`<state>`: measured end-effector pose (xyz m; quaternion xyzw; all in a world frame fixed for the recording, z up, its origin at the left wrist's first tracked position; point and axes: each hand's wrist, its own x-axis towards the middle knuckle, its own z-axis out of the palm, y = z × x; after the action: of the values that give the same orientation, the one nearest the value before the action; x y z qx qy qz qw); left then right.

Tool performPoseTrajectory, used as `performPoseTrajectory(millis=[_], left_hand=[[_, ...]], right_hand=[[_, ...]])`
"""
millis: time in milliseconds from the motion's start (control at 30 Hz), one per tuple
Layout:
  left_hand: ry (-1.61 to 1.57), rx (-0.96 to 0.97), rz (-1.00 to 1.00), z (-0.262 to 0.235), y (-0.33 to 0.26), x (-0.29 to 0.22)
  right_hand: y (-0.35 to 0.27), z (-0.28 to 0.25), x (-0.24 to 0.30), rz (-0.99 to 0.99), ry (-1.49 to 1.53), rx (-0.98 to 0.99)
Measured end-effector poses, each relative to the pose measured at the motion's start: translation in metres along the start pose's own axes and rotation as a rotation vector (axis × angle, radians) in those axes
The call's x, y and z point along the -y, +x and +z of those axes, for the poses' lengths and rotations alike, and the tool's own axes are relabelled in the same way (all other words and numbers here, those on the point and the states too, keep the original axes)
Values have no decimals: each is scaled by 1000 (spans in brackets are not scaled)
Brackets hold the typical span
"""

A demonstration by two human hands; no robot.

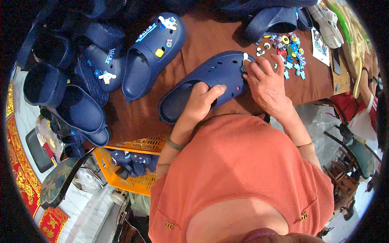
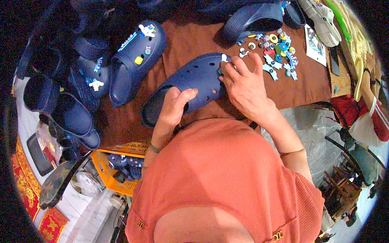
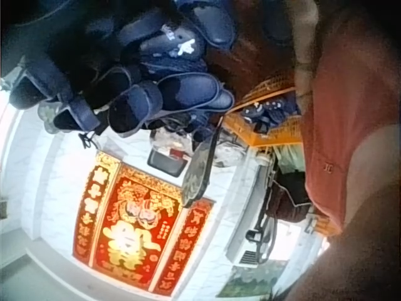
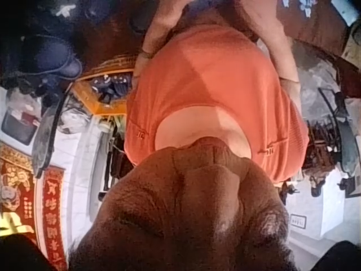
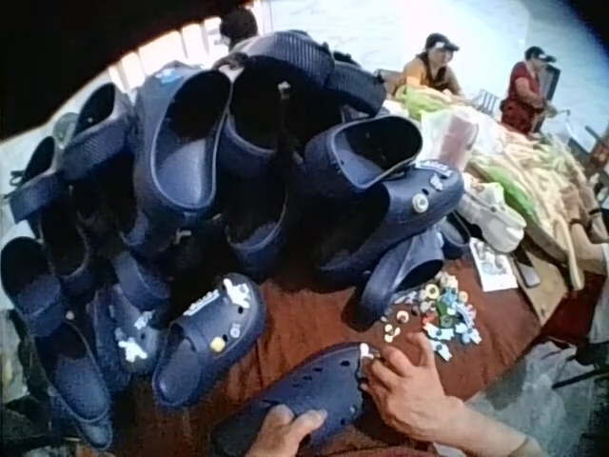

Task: Manually attaching decorative charms into the holes of foam clog shoes.

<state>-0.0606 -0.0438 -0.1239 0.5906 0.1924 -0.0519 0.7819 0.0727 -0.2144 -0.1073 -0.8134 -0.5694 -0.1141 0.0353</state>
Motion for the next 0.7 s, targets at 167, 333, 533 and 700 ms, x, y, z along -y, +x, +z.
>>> performPoseTrajectory(millis=[167,333,533,700], left_hand=[[-65,-29,30,6,-1,1],[-48,-81,23,6,-2,6],[-7,-54,1,2,-2,11],[164,-9,-127,1,1,6]], right_hand=[[3,6,-6,20,85,-25],[-6,7,-18,123,296,-108],[-12,28,-34,418,941,-135],[-21,35,-30,390,918,-192]])
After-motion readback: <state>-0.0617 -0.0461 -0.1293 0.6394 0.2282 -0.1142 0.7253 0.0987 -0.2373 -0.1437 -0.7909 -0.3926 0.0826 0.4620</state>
